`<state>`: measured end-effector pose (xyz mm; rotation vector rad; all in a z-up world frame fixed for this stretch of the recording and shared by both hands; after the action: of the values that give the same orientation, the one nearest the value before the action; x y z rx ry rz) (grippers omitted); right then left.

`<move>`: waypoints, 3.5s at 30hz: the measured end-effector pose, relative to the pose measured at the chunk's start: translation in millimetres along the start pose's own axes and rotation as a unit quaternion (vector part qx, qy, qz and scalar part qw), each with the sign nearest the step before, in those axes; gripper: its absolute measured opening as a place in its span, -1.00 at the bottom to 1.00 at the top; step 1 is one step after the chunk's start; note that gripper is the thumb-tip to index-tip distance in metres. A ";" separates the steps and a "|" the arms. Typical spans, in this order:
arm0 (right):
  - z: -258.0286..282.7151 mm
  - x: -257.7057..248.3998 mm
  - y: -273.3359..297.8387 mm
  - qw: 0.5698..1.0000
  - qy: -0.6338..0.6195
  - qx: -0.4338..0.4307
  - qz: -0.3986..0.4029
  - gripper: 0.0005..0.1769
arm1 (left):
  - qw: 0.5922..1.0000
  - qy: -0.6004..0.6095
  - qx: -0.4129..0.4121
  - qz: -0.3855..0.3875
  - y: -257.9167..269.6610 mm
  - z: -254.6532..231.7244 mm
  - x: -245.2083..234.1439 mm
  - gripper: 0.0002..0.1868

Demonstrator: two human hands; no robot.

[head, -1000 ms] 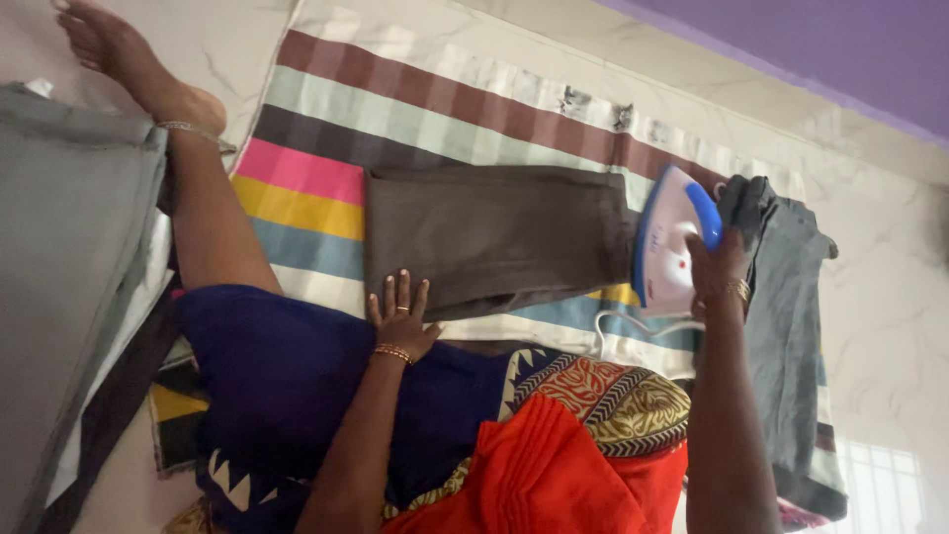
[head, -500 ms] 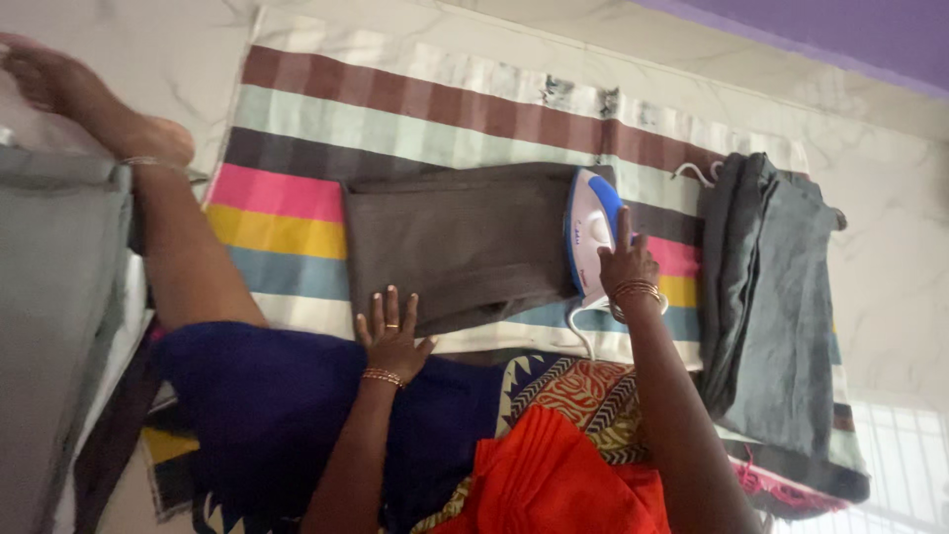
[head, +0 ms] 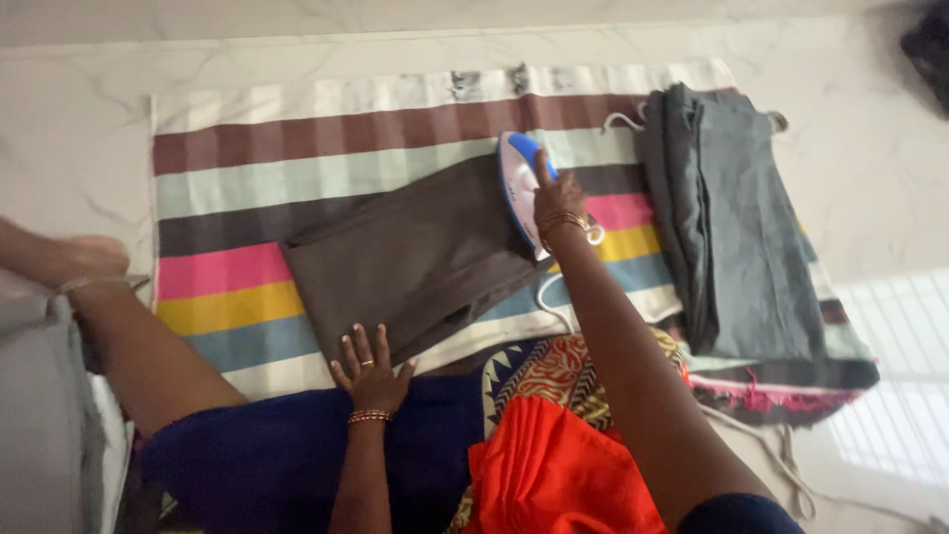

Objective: The person irons two pairs of pants on a striped mat on the floor. They first iron a pair of dark gray pants, then a pair of light gray pants, using a handheld electric iron.

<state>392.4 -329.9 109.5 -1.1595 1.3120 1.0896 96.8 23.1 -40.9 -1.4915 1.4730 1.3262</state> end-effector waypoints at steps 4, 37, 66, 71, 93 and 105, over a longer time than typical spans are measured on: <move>-4.9 -16.0 30.4 0.999 0.000 0.022 0.042 -0.12 | 0.998 0.000 0.027 -0.058 -1.7 1.4 -4.1 0.01; -11.1 -25.3 54.1 0.999 -0.018 -0.010 0.035 -0.16 | 1.000 -0.013 0.019 -0.007 -2.5 4.5 2.0 0.02; 27.8 2.9 116.1 0.985 -0.160 -0.012 -0.066 -0.23 | 0.997 -0.048 0.043 -0.050 -8.3 23.5 17.2 0.03; 64.2 -4.5 136.4 0.995 -0.096 -0.026 -0.031 -0.12 | 0.999 -0.028 0.034 -0.009 -10.4 24.6 16.2 0.06; 56.0 -10.8 127.9 0.995 -0.075 -0.048 0.039 -0.07 | 1.000 -0.006 0.026 0.010 2.9 1.3 -7.5 0.02; 75.4 -14.8 90.6 0.997 -0.033 -0.050 0.043 -0.09 | 1.000 0.004 0.024 0.002 2.2 -1.9 -10.6 0.01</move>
<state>311.9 -243.1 119.6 -1.1386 1.2789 1.2575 96.5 24.3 -30.0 -1.4642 1.5036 1.2804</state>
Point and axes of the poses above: each hand's wrist, its own y-axis away from the middle knuckle, its own x-axis out of the palm, z = x × y, the point moved 9 cm from there along -y, towards the middle knuckle, and after that the axes turned 1 degree about -z, right-handed, at the moved point
